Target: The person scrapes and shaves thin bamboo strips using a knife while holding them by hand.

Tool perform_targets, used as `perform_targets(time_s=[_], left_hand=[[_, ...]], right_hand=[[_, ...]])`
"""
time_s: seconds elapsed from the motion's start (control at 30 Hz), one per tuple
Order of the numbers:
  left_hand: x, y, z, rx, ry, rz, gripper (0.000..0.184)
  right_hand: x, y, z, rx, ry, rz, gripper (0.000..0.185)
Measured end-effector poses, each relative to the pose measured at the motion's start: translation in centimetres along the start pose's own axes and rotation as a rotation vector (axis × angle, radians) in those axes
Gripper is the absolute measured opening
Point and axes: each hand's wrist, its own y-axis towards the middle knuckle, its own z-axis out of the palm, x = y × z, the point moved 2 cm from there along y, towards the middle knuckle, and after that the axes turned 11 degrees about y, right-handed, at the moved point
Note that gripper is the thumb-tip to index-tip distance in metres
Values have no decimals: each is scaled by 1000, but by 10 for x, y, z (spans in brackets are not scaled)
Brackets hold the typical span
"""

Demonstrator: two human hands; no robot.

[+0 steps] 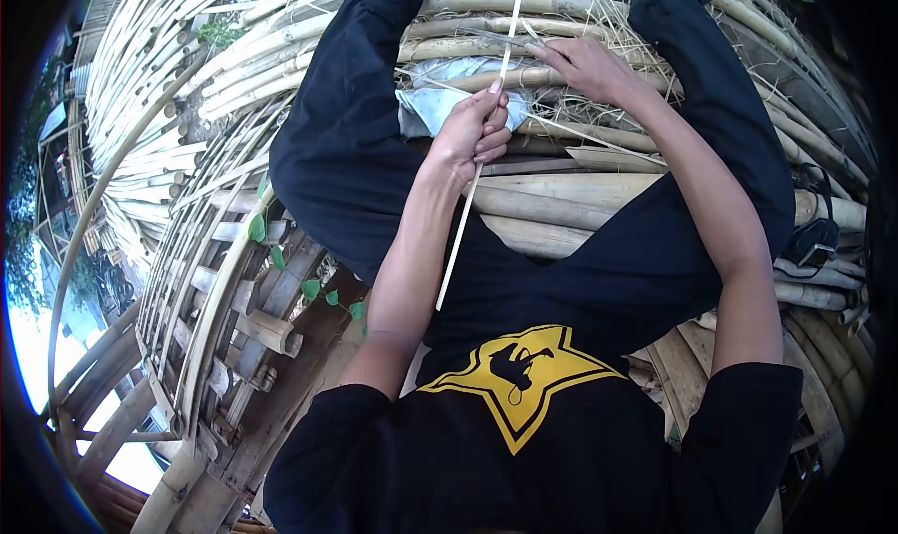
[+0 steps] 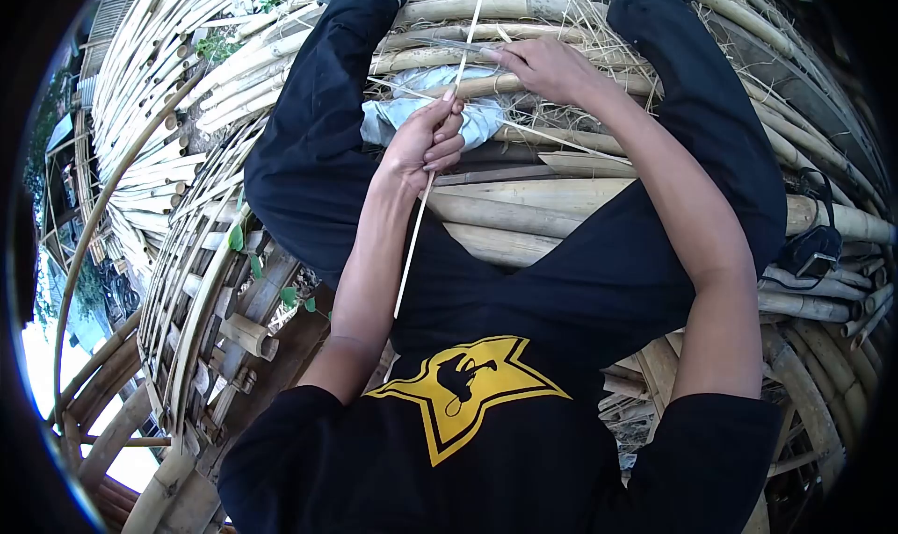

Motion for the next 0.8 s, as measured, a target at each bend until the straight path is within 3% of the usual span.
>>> perform_targets(time_s=[0.1, 0.17, 0.37, 0.43, 0.5, 0.57, 0.67, 0.73, 0.8], left_hand=[[4, -6, 4, 115, -107, -16, 22], [8, -11, 5, 113, -124, -44, 23], [17, -7, 4, 15, -201, -115, 19], [17, -15, 3, 44, -233, -155, 20], [19, -35, 4, 84, -138, -135, 22], [15, -36, -8, 49, -119, -72, 21], [6, -17, -11, -17, -49, -6, 21], [6, -5, -5, -109, 72, 29, 21], [4, 1, -5, -210, 213, 76, 22]], right_hand=[[-6, -7, 1, -57, -42, -106, 46], [-8, -11, -1, 4, -97, -73, 44], [-39, -6, 11, -89, -200, -72, 44], [-65, 2, -3, -231, -291, 153, 51], [-125, -1, -45, -229, -340, 356, 50], [-148, 3, -57, -306, -281, 368, 53], [-107, 6, -23, -386, -89, 269, 60], [-70, 6, -6, -257, -3, 70, 58], [-28, -6, 3, -108, 89, 131, 56]])
